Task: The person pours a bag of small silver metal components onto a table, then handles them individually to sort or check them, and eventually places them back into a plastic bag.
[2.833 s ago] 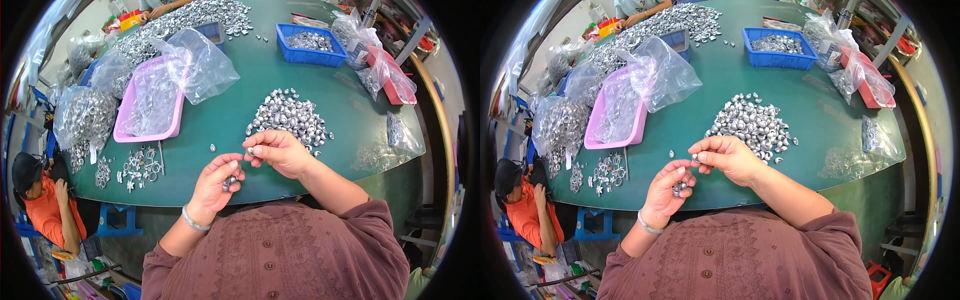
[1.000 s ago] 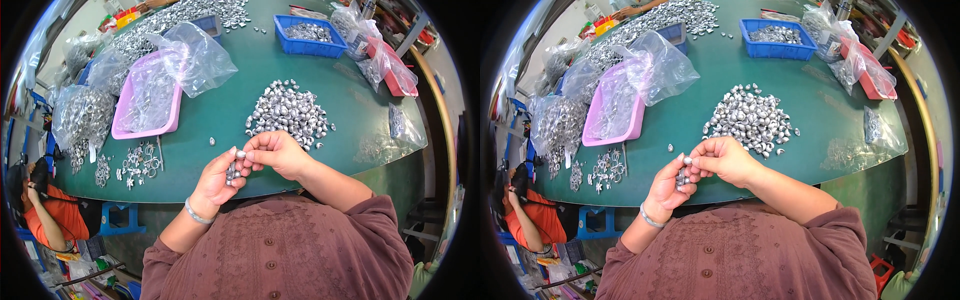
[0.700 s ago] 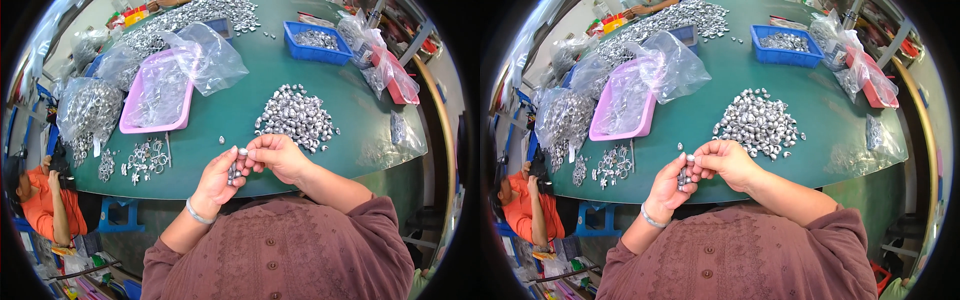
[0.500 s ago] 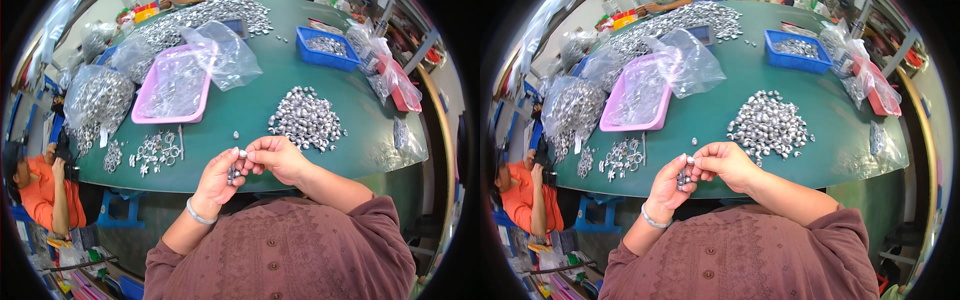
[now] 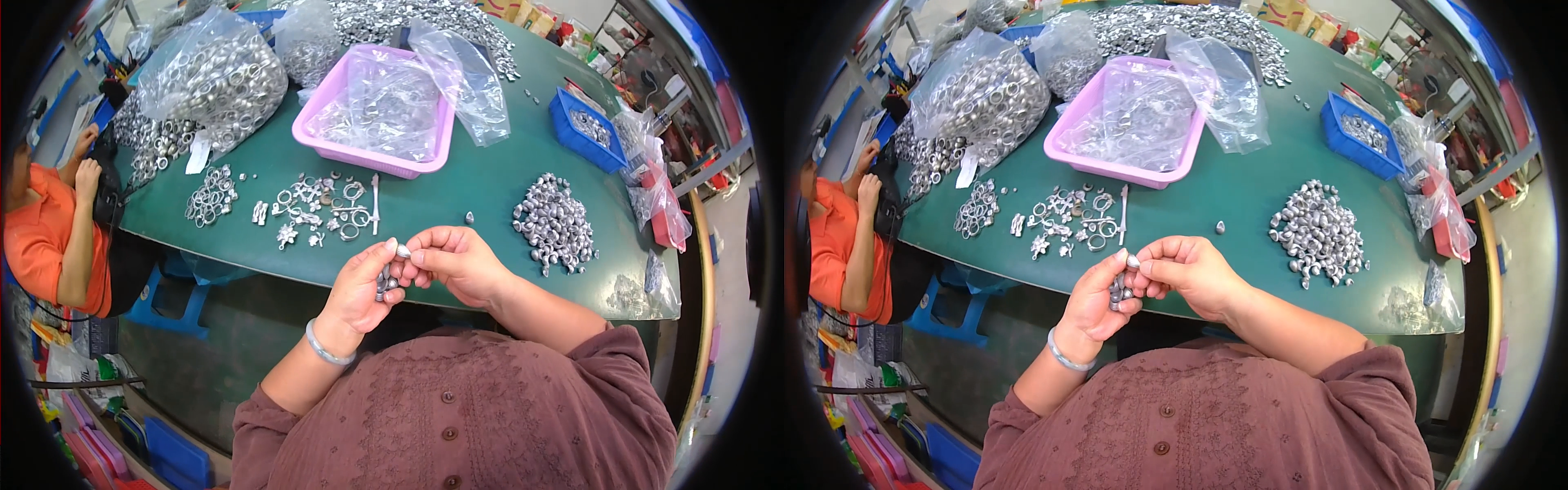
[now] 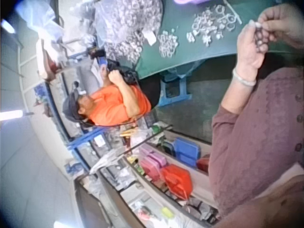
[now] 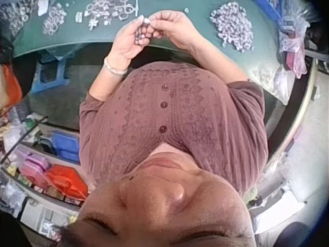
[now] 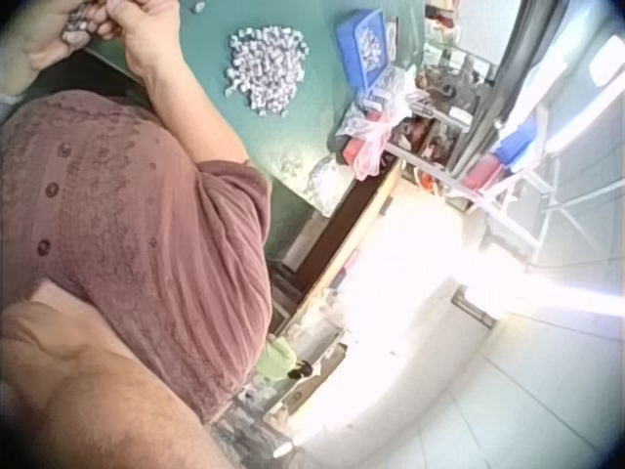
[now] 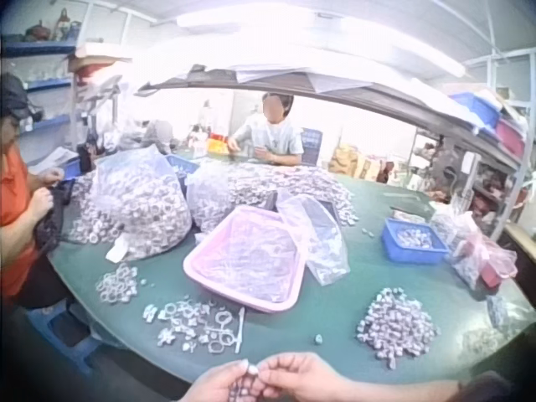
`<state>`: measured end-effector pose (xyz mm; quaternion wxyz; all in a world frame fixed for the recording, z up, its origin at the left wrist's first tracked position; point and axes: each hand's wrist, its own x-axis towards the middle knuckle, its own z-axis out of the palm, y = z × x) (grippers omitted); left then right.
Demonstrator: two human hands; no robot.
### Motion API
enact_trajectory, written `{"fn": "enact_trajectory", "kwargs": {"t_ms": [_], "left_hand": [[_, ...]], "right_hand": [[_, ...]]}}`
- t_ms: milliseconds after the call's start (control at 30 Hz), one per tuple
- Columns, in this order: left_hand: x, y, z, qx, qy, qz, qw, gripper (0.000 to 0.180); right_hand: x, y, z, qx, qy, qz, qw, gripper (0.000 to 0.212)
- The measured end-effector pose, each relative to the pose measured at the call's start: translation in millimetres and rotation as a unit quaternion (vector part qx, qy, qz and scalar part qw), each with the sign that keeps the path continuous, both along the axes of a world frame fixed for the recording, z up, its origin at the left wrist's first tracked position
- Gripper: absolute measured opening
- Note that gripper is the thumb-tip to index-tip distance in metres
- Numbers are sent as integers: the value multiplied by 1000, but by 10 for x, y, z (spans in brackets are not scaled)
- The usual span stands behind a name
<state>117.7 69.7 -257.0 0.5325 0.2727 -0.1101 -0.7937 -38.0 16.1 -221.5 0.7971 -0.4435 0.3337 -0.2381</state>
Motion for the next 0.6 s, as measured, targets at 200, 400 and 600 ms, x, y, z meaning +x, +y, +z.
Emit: {"fn": "enact_trajectory", "kwargs": {"t_ms": [200, 400, 600], "left_hand": [[221, 74, -104, -22, 3, 15, 1000, 16], [210, 47, -96, -21, -20, 17, 999, 18], [149, 34, -123, -15, -22, -8, 1000, 17]], "right_hand": [[230, 78, -28, -56, 33, 7, 998, 13], [217, 97, -23, -66, 26, -3, 997, 13], [-221, 24, -90, -184, 129, -42, 974, 14]]}}
